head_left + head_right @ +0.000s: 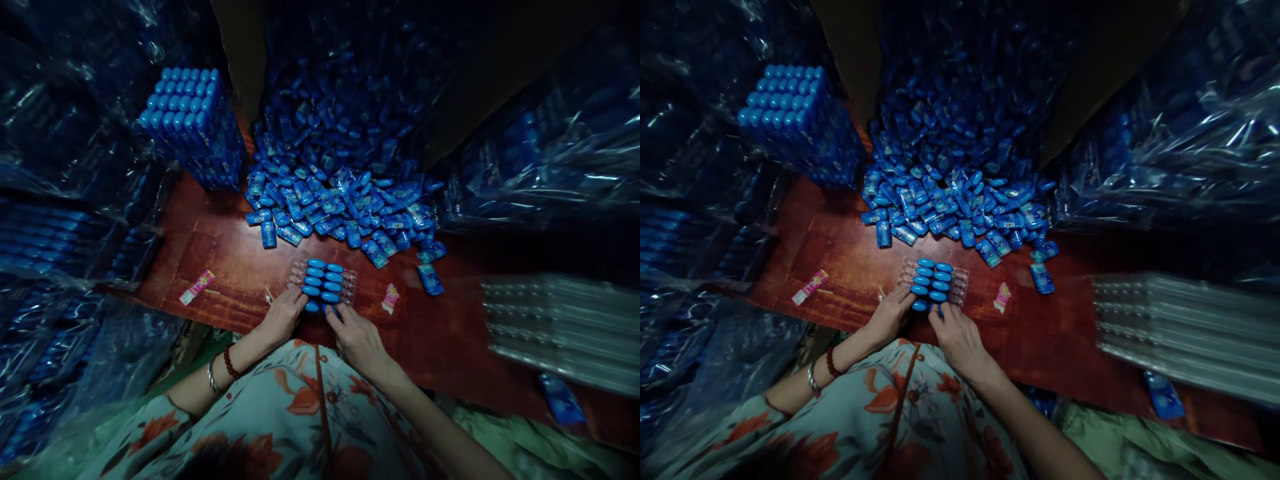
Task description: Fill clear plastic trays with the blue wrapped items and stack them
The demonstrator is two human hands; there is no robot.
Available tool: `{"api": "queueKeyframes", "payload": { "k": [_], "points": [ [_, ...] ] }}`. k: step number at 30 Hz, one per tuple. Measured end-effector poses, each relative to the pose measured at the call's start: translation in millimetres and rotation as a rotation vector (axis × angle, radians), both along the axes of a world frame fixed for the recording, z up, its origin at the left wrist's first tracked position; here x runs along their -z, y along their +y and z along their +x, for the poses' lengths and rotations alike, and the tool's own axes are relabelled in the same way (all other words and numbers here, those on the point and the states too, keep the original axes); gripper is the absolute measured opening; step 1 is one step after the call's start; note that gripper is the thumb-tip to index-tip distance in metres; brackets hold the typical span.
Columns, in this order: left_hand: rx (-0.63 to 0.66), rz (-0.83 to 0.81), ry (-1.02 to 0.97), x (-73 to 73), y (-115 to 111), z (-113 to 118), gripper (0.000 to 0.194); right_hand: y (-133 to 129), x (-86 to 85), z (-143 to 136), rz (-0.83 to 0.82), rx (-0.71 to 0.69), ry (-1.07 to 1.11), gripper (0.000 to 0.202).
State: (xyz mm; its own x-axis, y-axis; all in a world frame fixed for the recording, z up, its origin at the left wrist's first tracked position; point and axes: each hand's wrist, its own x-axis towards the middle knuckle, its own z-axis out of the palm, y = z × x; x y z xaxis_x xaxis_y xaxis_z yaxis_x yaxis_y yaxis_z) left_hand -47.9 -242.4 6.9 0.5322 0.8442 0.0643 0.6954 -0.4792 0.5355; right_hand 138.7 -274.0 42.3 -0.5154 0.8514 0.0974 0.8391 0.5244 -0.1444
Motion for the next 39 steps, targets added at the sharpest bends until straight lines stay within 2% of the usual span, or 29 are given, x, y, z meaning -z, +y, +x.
{"api": "queueKeyframes", "payload": {
  "k": [3, 6, 9, 11, 14, 16, 17, 20, 22, 26, 29, 33, 36, 39],
  "points": [
    [-0.058, -0.015, -0.029, 5.4, -1, 2, 0.024, 9, -5.0, -13, -0.058, 0.032, -0.072, 0.029],
    [-0.114, -0.059, -0.175, 11.7, -4, -4, 0.023, 12, -2.8, -16, -0.027, 0.030, -0.050, 0.029],
    [-0.197, -0.101, -0.352, 14.0, -6, -18, 0.024, 8, 5.1, -5, 0.078, 0.038, 0.139, 0.029],
    [-0.291, -0.060, -0.390, 11.7, -1, -31, 0.021, 10, 11.0, 9, 0.139, 0.116, 0.295, 0.028],
    [-0.468, 0.089, -0.323, 5.3, 29, -48, 0.020, 35, 15.9, 33, 0.158, 0.369, 0.365, 0.027],
    [-0.520, 0.169, -0.187, 1.9, 60, -54, 0.025, 63, 15.2, 47, 0.098, 0.553, 0.241, 0.029],
    [-0.511, 0.186, -0.093, 0.9, 76, -55, 0.032, 78, 13.6, 51, 0.047, 0.597, 0.144, 0.029],
    [-0.442, 0.164, 0.167, -1.0, 111, -50, 0.054, 109, 5.7, 53, -0.118, 0.551, -0.127, 0.029],
    [-0.420, 0.127, 0.251, -1.4, 120, -46, 0.053, 112, 1.4, 49, -0.215, 0.490, -0.225, 0.024],
    [-0.498, 0.056, 0.336, 1.6, 106, -49, 0.042, 85, -0.8, 51, -0.320, 0.483, -0.198, 0.022],
    [-0.514, 0.061, 0.233, 3.5, 85, -64, 0.040, 53, -4.6, 64, -0.276, 0.417, 0.132, 0.026],
    [-0.465, 0.049, -0.124, -8.0, 49, -84, 0.030, 17, -9.5, 62, -0.191, 0.261, 0.618, 0.020],
    [-0.497, -0.137, -0.287, -26.8, 19, -80, 0.020, 4, 0.5, 43, -0.112, 0.148, 0.765, 0.017],
    [-0.579, -0.471, -0.489, -39.6, -3, -61, 0.029, 2, 14.1, 29, -0.046, 0.062, 0.702, 0.027]
  ]
}}
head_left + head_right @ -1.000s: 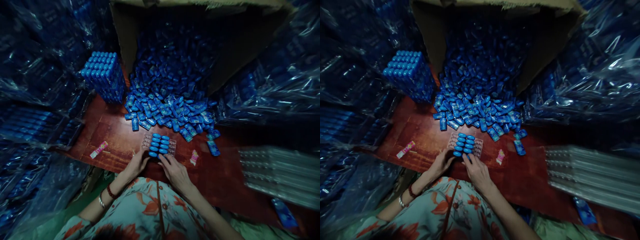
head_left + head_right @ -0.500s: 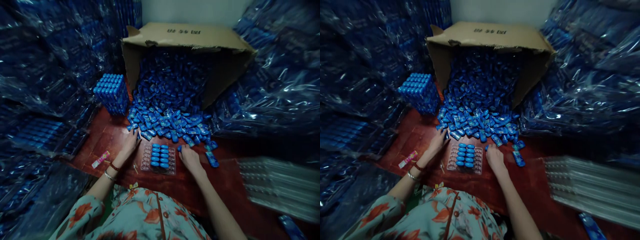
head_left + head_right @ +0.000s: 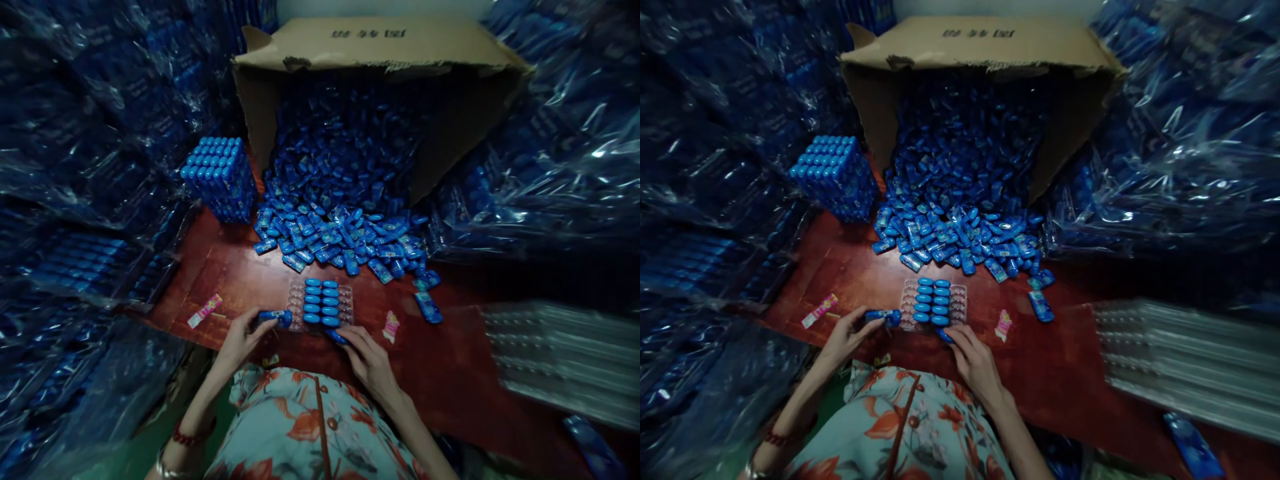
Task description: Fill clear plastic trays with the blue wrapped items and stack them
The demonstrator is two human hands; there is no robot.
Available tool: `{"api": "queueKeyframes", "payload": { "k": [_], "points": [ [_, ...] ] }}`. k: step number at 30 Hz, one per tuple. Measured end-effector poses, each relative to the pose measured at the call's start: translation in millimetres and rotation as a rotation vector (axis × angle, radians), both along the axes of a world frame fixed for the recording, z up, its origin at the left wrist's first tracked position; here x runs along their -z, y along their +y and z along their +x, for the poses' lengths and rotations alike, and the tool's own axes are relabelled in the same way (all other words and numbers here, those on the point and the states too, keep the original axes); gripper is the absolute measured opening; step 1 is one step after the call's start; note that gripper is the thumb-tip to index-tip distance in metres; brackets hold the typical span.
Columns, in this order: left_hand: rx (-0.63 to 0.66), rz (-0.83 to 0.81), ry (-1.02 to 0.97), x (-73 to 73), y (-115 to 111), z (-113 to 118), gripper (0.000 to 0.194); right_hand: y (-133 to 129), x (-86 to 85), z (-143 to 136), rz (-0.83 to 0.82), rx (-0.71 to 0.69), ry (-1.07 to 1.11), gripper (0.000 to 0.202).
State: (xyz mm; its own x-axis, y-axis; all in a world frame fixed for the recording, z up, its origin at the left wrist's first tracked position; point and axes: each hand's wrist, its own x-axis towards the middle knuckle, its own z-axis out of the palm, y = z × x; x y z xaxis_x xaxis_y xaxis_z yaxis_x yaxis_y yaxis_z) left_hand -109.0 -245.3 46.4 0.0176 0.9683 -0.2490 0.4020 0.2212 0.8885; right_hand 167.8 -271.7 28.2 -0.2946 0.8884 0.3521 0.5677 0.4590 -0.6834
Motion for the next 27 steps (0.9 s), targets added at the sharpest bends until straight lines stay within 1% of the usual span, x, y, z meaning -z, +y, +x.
{"api": "queueKeyframes", "payload": {
  "k": [2, 5, 8, 10, 11, 13, 15, 17, 18, 20, 22, 24, 26, 27],
  "points": [
    [-0.087, -0.129, -0.193, -0.1, -6, 11, 0.036, 2, 3.0, -6, 0.019, -0.040, -0.178, 0.035],
    [-0.191, -0.236, -0.410, 8.6, -7, 19, 0.044, 5, -1.6, -13, -0.010, -0.080, -0.494, 0.044],
    [-0.218, -0.335, -0.593, 20.2, -10, 24, 0.049, 4, -5.0, -23, -0.066, -0.020, -0.668, 0.048],
    [-0.202, -0.321, -0.628, 27.6, -14, 31, 0.049, 1, -3.6, -29, -0.047, 0.036, -0.701, 0.047],
    [-0.196, -0.275, -0.607, 31.2, -17, 35, 0.048, -1, -2.9, -30, -0.019, 0.056, -0.704, 0.044],
    [-0.168, -0.133, -0.502, 37.5, -20, 44, 0.042, -2, -3.8, -31, 0.045, 0.102, -0.688, 0.037],
    [-0.111, 0.016, -0.350, 42.3, -21, 51, 0.034, -1, -9.4, -31, 0.105, 0.172, -0.633, 0.037],
    [-0.039, 0.124, -0.218, 44.7, -19, 54, 0.027, 2, -17.2, -30, 0.136, 0.219, -0.519, 0.039],
    [-0.001, 0.168, -0.171, 44.7, -18, 54, 0.024, 3, -20.2, -31, 0.126, 0.205, -0.436, 0.038],
    [0.093, 0.266, -0.099, 42.3, -17, 53, 0.018, 5, -21.3, -33, 0.035, 0.095, -0.253, 0.035],
    [0.235, 0.374, 0.027, 36.8, -18, 51, 0.017, 2, -14.7, -37, -0.065, -0.031, -0.146, 0.032],
    [0.386, 0.486, 0.208, 29.8, -22, 49, 0.023, -4, -3.7, -41, -0.064, -0.074, -0.182, 0.034],
    [0.506, 0.605, 0.347, 24.3, -25, 47, 0.031, -10, 5.2, -42, 0.034, -0.063, -0.258, 0.040],
    [0.545, 0.664, 0.381, 22.9, -26, 46, 0.034, -13, 7.3, -42, 0.076, -0.072, -0.270, 0.044]
  ]
}}
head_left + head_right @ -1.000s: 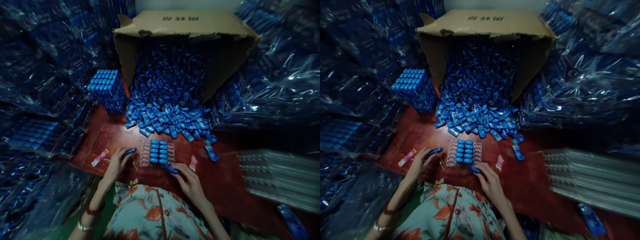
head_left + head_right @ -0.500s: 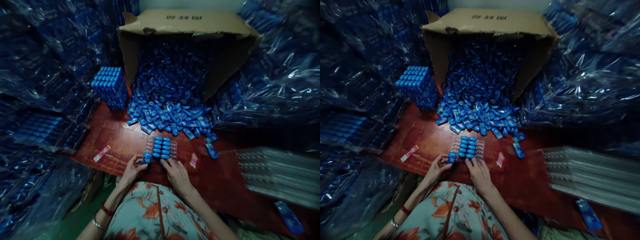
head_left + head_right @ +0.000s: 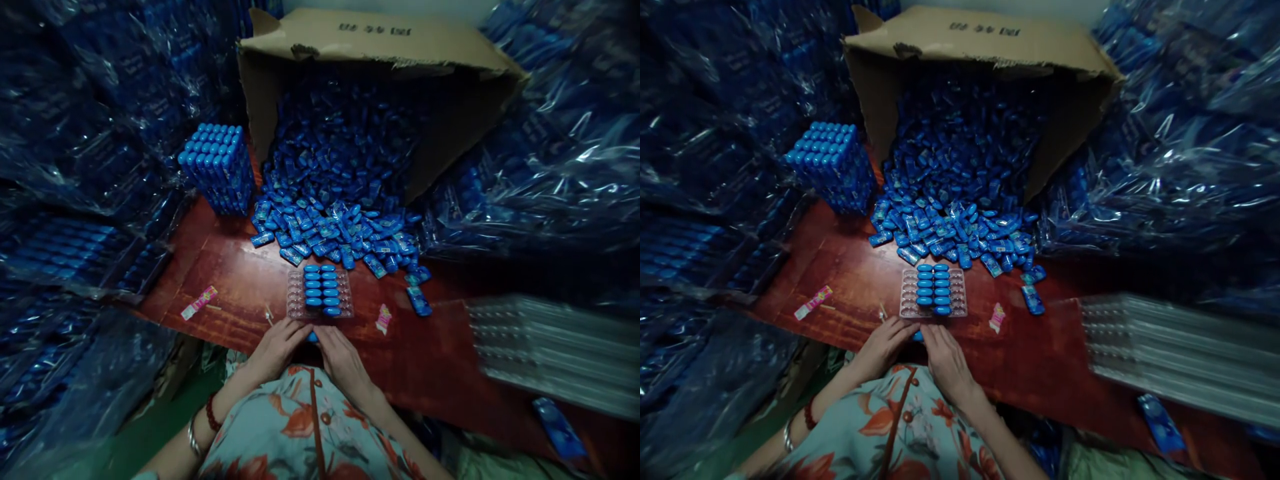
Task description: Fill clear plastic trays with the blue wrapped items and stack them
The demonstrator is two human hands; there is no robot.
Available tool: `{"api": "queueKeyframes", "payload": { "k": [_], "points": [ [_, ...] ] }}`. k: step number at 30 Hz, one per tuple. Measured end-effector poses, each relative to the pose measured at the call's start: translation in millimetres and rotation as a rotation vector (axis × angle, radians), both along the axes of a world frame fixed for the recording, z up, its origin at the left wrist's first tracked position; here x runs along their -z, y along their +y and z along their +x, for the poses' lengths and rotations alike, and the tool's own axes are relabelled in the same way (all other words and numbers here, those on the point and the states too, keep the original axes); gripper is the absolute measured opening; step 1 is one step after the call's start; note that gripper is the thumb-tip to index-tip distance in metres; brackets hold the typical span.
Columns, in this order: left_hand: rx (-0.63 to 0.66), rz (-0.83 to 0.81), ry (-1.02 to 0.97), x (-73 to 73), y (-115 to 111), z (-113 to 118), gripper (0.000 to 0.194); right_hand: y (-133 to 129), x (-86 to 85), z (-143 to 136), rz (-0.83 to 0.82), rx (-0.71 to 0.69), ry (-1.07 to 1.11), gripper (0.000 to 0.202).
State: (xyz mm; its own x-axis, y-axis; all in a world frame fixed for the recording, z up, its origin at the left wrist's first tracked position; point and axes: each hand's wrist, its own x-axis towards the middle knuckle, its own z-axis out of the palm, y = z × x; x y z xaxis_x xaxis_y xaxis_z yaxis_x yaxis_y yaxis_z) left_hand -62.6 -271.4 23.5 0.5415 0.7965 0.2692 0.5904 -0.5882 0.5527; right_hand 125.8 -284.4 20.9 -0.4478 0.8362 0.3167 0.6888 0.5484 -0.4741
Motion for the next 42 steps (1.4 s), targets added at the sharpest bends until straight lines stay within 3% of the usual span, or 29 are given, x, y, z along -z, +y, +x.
{"api": "queueKeyframes", "payload": {
  "k": [2, 4, 8, 11, 16, 19, 24, 28, 32, 42],
  "points": [
    [0.028, 0.101, -0.004, 1.6, 0, 0, 0.037, -1, -0.3, 5, 0.031, -0.049, 0.046, 0.052],
    [-0.022, 0.176, -0.047, 9.2, 3, 1, 0.037, 4, -2.7, 15, 0.056, -0.046, 0.135, 0.056],
    [-0.109, 0.190, -0.085, 30.8, 15, 6, 0.034, 18, 1.6, 43, 0.126, 0.236, 0.280, 0.042],
    [-0.134, 0.058, -0.089, 35.8, 24, 10, 0.030, 22, 8.4, 53, 0.003, 0.383, 0.323, 0.027],
    [-0.169, -0.196, -0.109, 15.4, 37, 9, 0.024, 19, 8.8, 37, -0.200, 0.329, 0.392, 0.026],
    [-0.129, -0.261, 0.043, 0.5, 47, 9, 0.028, 27, 13.8, 27, -0.313, 0.349, 0.479, 0.026],
    [-0.072, -0.259, 0.291, -15.7, 70, 14, 0.031, 54, 37.0, 31, -0.568, 0.402, 0.723, 0.033],
    [0.001, -0.154, 0.427, -24.0, 82, 22, 0.022, 63, 48.8, 34, -0.515, 0.406, 0.763, 0.042],
    [0.030, -0.068, 0.568, -30.6, 82, 29, 0.019, 62, 50.0, 30, -0.432, 0.402, 0.765, 0.048],
    [-0.032, 0.072, 0.562, -28.0, 72, 18, 0.018, 51, 41.5, 19, -0.134, 0.428, 0.628, 0.040]
  ]
}}
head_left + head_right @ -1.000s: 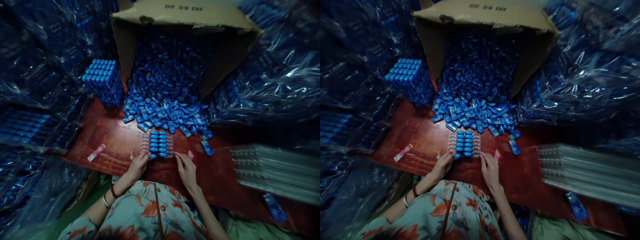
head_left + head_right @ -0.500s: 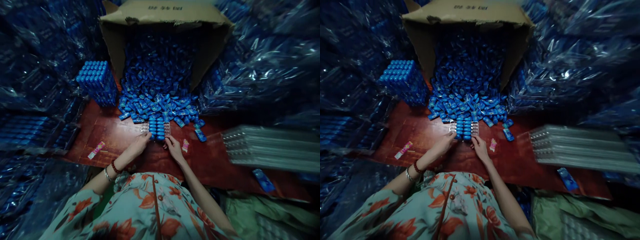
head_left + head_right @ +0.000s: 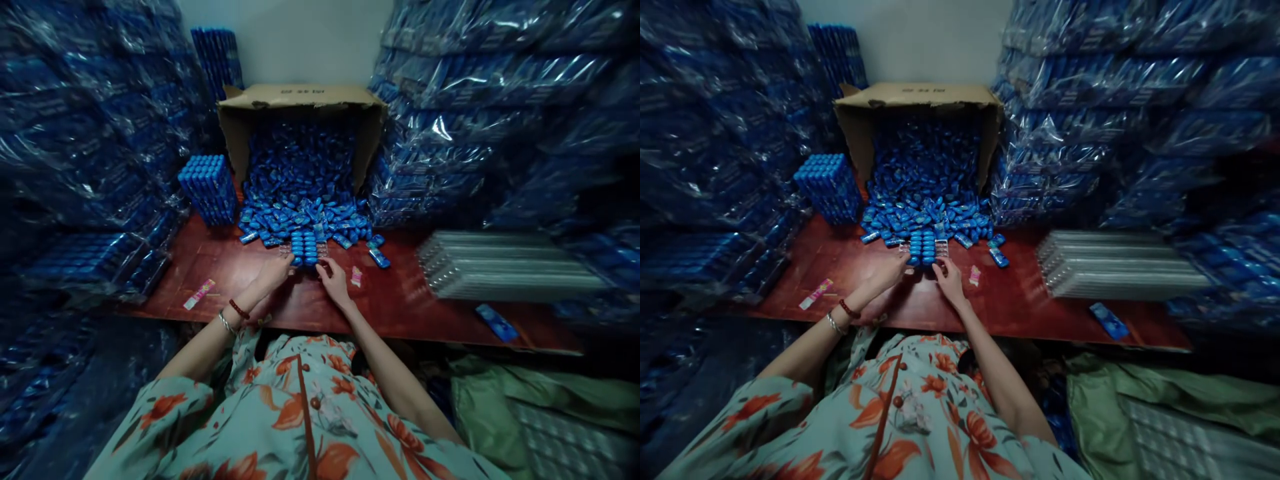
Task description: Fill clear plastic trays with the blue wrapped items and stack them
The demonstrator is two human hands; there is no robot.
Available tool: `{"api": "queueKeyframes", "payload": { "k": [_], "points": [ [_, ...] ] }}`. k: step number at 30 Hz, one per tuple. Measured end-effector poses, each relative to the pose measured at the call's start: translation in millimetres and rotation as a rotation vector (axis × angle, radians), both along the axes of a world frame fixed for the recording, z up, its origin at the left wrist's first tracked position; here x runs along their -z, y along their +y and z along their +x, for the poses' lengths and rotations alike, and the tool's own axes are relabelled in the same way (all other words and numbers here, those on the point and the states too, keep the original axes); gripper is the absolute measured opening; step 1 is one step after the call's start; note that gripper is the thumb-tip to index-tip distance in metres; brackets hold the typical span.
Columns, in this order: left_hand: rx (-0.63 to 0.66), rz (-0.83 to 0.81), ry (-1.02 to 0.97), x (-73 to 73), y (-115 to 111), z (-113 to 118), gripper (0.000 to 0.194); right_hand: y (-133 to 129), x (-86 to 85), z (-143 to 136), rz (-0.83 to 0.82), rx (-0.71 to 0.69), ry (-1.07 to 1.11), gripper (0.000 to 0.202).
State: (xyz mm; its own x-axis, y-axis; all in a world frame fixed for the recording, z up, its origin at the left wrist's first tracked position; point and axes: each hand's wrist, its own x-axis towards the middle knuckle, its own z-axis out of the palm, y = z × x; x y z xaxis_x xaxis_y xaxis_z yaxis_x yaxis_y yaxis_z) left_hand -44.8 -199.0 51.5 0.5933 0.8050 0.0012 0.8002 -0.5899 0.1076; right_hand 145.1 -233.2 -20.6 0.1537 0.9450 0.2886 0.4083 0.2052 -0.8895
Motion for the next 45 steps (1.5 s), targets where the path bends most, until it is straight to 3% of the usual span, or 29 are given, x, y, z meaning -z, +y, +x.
{"api": "queueKeyframes", "payload": {
  "k": [3, 7, 12, 19, 23, 28, 32, 35, 40, 45],
  "points": [
    [0.014, 0.043, 0.006, 0.0, 0, 0, 0.016, -1, -10.1, -8, 0.068, 0.042, -0.202, 0.042],
    [0.031, 0.115, 0.035, -4.0, 4, 8, 0.020, 6, -23.2, -14, 0.048, -0.012, -0.603, 0.038],
    [0.058, 0.152, 0.062, -3.5, 6, 12, 0.023, 10, -26.2, -7, 0.069, -0.108, -0.683, 0.037],
    [0.071, 0.257, 0.020, 2.7, 11, -1, 0.027, 11, -18.6, 2, 0.129, -0.149, -0.714, 0.038],
    [0.061, 0.085, -0.022, 10.1, 15, 1, 0.015, 13, -13.3, 0, 0.138, -0.121, -0.674, 0.036],
    [0.023, -0.036, -0.153, 25.4, 15, -5, 0.020, 10, -7.5, 2, 0.101, -0.138, -0.627, 0.037],
    [0.109, -0.063, -0.007, 19.6, 22, -8, 0.027, 10, -7.0, 5, 0.062, -0.180, -0.637, 0.041],
    [0.192, -0.056, 0.152, 12.4, 24, 2, 0.028, 11, -9.1, 5, 0.077, -0.206, -0.680, 0.042],
    [0.128, 0.061, 0.274, 9.4, 15, 25, 0.025, 9, -4.3, 6, 0.152, -0.215, -0.716, 0.043],
    [0.140, 0.173, 0.360, 11.9, 10, 33, 0.028, 4, 3.9, 8, 0.199, -0.148, -0.500, 0.038]
  ]
}}
